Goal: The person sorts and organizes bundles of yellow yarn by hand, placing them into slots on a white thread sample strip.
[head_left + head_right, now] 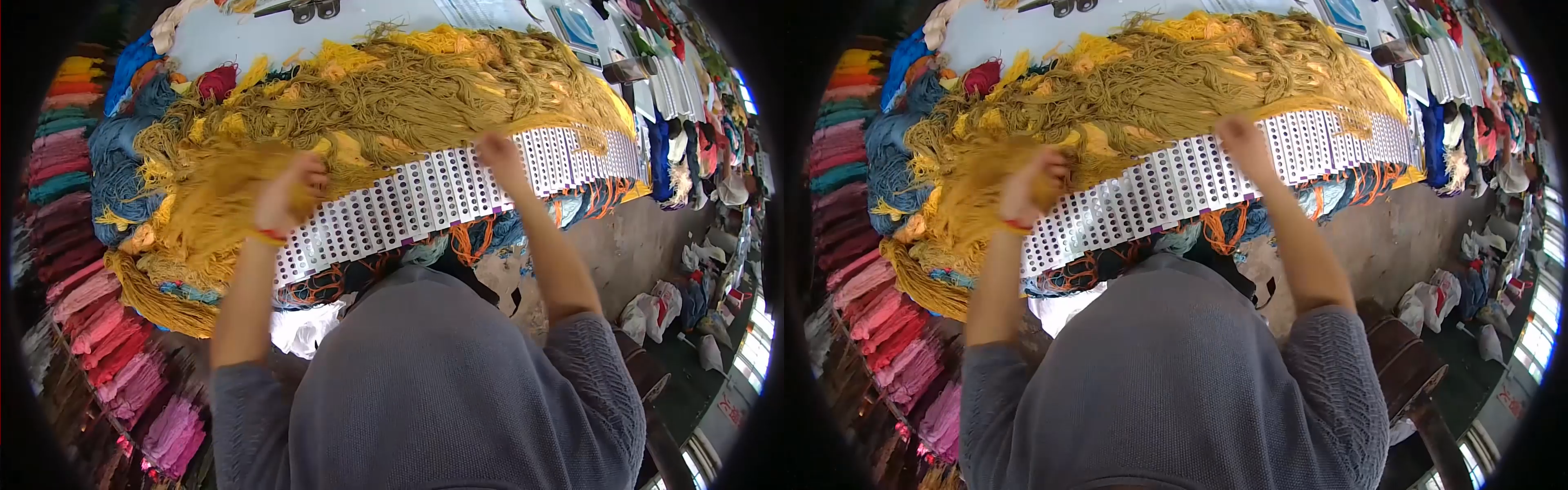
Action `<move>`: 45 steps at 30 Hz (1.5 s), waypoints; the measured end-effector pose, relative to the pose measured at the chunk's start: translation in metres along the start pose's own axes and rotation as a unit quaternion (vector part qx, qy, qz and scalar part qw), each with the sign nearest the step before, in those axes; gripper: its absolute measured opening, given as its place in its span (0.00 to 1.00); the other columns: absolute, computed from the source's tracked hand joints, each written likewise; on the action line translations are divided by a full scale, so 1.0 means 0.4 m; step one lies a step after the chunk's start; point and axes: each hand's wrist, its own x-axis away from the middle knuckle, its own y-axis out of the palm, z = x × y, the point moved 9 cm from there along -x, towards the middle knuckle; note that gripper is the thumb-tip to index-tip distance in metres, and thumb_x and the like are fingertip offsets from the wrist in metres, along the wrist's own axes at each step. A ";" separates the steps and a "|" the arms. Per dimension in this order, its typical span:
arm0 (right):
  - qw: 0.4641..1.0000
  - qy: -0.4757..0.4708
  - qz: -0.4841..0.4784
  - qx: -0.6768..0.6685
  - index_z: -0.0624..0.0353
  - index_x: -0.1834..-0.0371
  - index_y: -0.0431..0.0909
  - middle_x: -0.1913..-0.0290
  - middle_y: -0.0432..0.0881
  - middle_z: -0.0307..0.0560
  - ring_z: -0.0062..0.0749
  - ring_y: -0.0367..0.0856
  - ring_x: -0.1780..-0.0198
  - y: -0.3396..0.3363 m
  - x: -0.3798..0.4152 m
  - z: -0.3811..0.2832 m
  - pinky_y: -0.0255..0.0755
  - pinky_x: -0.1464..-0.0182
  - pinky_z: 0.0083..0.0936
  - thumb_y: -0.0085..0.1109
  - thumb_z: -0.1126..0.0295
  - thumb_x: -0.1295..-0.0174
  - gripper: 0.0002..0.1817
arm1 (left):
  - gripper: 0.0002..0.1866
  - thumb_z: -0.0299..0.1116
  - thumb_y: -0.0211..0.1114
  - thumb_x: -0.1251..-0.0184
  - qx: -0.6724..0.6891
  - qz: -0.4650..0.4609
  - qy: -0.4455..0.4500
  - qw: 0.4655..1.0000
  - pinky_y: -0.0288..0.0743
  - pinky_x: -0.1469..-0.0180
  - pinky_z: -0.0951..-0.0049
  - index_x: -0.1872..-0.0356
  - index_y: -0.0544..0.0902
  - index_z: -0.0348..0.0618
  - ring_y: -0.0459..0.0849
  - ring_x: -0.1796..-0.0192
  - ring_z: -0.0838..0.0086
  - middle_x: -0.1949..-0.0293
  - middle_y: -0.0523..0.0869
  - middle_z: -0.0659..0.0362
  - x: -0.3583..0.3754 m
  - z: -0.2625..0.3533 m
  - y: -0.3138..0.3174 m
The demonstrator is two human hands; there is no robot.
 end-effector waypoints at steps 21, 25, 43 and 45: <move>0.854 -0.221 -0.128 0.454 0.60 0.70 0.64 0.79 0.78 0.49 0.41 0.79 0.77 0.299 0.055 -0.057 0.72 0.78 0.33 0.46 0.68 0.46 0.07 | 0.13 0.37 0.52 0.43 -0.261 0.052 0.068 0.961 0.70 0.70 0.72 0.70 0.79 0.39 0.78 0.75 0.70 0.75 0.81 0.57 -0.216 -0.334 0.168; 0.842 -0.242 -0.116 0.467 0.60 0.70 0.64 0.79 0.78 0.49 0.41 0.79 0.78 0.305 0.060 -0.056 0.72 0.79 0.32 0.46 0.68 0.45 0.07 | 0.08 0.26 0.54 0.44 -0.298 0.051 0.131 0.944 0.71 0.64 0.75 0.65 0.77 0.34 0.78 0.67 0.74 0.69 0.80 0.58 -0.236 -0.346 0.169; 0.965 -0.034 -0.087 0.243 0.54 0.58 0.69 0.75 0.79 0.50 0.46 0.78 0.71 0.239 0.043 0.015 0.71 0.69 0.37 0.53 0.63 0.48 0.14 | 0.08 0.31 0.61 0.50 -0.274 0.057 0.037 0.959 0.70 0.73 0.77 0.74 0.81 0.36 0.78 0.77 0.76 0.79 0.80 0.58 -0.185 -0.306 0.103; 0.968 -0.034 -0.089 0.230 0.54 0.59 0.69 0.75 0.79 0.50 0.46 0.78 0.72 0.242 0.046 0.018 0.70 0.69 0.36 0.53 0.64 0.47 0.14 | 0.09 0.33 0.62 0.51 -0.329 0.102 0.023 0.938 0.71 0.72 0.76 0.73 0.81 0.36 0.78 0.75 0.76 0.78 0.80 0.57 -0.190 -0.312 0.093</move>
